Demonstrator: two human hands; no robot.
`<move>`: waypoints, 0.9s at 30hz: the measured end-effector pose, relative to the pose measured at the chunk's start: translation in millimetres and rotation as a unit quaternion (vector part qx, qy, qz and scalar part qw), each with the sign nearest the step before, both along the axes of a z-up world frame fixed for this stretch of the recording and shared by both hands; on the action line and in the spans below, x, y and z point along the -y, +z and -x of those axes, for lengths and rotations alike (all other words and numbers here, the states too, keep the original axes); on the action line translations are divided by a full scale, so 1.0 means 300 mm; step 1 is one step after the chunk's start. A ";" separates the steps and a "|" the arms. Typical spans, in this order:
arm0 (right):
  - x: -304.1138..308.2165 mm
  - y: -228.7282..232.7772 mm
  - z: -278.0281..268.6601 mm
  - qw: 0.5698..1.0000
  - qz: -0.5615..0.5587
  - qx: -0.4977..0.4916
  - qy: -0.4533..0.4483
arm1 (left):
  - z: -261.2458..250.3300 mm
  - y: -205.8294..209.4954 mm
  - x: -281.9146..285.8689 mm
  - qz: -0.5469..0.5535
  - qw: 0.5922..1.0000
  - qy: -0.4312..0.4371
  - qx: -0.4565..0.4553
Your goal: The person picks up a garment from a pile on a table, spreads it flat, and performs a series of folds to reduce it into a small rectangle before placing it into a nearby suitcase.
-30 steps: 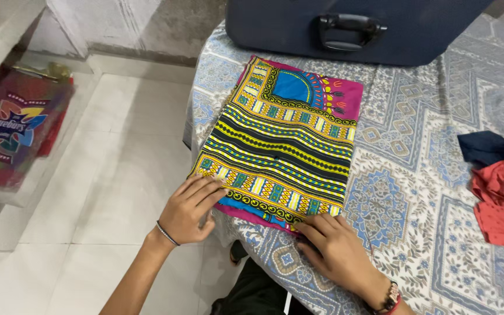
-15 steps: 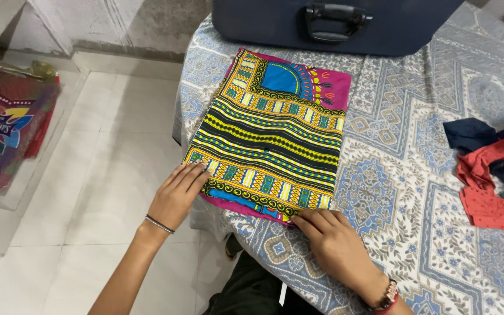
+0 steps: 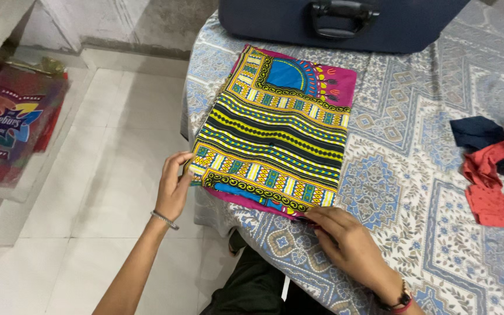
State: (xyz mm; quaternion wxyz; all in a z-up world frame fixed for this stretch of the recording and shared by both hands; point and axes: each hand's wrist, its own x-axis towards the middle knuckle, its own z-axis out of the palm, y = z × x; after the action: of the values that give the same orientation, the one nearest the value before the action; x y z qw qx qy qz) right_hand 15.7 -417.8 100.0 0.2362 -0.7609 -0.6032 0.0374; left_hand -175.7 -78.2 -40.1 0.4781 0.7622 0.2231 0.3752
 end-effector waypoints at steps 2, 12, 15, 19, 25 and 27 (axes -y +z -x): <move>-0.007 -0.010 0.001 1.000 -0.014 0.010 -0.021 | -0.033 -0.074 -0.051 0.118 0.993 0.006 -0.008; -0.032 -0.032 -0.038 0.954 0.040 -0.074 -0.289 | -0.012 -0.107 -0.110 0.283 0.954 -0.068 -0.067; -0.033 -0.044 -0.018 0.955 0.073 -0.090 -0.274 | -0.002 -0.042 -0.094 0.324 0.941 -0.052 -0.086; -0.012 -0.117 -0.043 0.976 -0.033 -0.116 -0.184 | -0.002 0.019 -0.074 0.338 0.936 -0.059 -0.081; 0.047 -0.253 -0.087 0.859 -0.155 -0.438 -0.215 | -0.011 0.072 -0.023 0.366 0.927 -0.055 -0.055; 0.079 -0.245 -0.111 0.836 -0.187 -0.460 -0.234 | -0.011 0.081 0.012 0.366 0.926 -0.075 -0.056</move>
State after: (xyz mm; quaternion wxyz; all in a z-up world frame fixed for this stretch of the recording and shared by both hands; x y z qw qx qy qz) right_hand 49.1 -441.6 26.6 0.6261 -0.7157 -0.2242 0.2135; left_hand -172.5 -81.6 -15.8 0.7371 0.5688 0.3134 0.1871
